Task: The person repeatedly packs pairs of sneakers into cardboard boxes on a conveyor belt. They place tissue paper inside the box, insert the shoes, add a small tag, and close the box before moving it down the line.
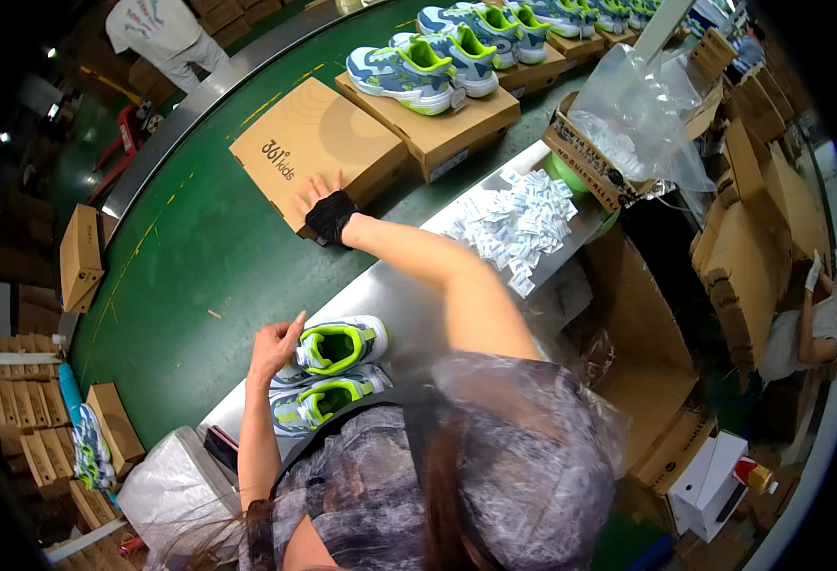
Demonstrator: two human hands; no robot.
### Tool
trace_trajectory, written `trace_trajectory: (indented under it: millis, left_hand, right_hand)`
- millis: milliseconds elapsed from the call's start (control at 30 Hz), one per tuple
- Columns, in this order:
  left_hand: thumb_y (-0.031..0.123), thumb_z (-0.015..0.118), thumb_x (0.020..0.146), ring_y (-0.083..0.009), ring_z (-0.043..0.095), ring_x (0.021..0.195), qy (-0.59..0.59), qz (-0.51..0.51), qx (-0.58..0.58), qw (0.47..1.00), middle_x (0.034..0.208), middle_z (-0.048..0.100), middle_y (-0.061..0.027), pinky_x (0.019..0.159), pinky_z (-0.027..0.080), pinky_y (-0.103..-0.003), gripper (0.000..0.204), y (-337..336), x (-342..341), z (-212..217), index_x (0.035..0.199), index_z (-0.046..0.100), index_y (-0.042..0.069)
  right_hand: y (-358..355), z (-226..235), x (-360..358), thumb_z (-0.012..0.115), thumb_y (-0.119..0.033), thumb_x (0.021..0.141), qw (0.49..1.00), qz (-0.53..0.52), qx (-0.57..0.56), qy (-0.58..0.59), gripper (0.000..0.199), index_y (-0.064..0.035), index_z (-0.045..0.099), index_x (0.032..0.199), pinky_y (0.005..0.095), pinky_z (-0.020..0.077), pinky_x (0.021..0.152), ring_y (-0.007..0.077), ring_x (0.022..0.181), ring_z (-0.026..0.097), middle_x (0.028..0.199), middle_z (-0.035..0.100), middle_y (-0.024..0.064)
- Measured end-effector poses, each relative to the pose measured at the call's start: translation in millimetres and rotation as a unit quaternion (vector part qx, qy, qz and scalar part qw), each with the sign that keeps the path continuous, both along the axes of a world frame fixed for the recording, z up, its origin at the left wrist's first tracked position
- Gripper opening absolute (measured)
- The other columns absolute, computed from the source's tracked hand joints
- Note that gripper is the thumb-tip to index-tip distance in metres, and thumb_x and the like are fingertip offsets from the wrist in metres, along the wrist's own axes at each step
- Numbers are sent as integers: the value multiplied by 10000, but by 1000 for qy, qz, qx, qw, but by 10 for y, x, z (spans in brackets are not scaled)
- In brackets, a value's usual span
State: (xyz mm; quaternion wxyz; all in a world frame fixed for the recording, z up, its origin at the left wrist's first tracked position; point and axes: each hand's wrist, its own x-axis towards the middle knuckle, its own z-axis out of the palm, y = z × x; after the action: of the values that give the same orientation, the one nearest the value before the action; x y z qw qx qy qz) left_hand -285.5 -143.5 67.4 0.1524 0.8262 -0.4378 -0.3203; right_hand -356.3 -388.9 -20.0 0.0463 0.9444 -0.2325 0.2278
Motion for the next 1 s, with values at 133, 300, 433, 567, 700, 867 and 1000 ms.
trace_trajectory:
  millis: [133,300,433,567,700,867,1000]
  left_hand:
    - [435,500,825,-282,579,842,1,52,-110,993,906,571,-232,758,436,-337,541,-67,3,-84,1093,496,-36]
    - [287,457,893,-255,374,1166,-122,61,-336,932,1349,281,-175,973,285,-328,565,-238,72,-65,1336,221,26]
    - [299,454,893,-277,332,1212,-20,223,-342,913,1326,321,-183,1013,227,-336,567,61,365,-73,1325,232,8]
    - [428,576,792,-312,470,1084,230,456,-152,846,1249,412,-142,826,405,-442,656,696,883,-109,1280,323,71]
    - [333,531,833,-334,541,960,203,504,-169,822,1176,473,-145,712,451,-415,527,1193,1236,-584,1233,380,25]
    - [322,524,839,-340,565,921,223,473,-226,822,1137,504,-171,695,463,-391,474,1384,1251,-521,1179,413,12]
    - [338,545,841,-307,565,924,210,483,-261,809,1094,528,-172,739,469,-387,461,1886,1337,-451,1131,451,-7]
  right_hand:
    - [114,-104,182,364,-179,827,998,-34,19,-56,391,-81,444,1196,708,143,886,422,1217,283,1292,337,253]
    - [869,671,37,632,-234,611,935,15,265,-234,703,-67,374,1244,707,98,889,380,1255,216,1310,280,243]
    - [586,1230,-531,619,-124,666,652,131,518,-537,616,-53,377,1228,311,375,911,253,1128,449,1209,445,120]
    - [296,775,-1072,603,-96,722,338,53,727,-595,434,-56,456,1128,305,467,758,226,901,577,1045,541,102]
    - [362,92,-1479,638,-225,749,534,-236,695,-420,466,-36,430,1121,355,492,652,257,829,575,967,546,154]
    - [434,-537,-1795,508,-155,784,913,-383,123,-63,272,-43,482,1030,404,471,572,313,702,567,920,505,186]
    - [967,-541,-1728,522,-168,769,955,-262,103,-95,110,-61,518,794,397,447,523,290,631,557,723,503,144]
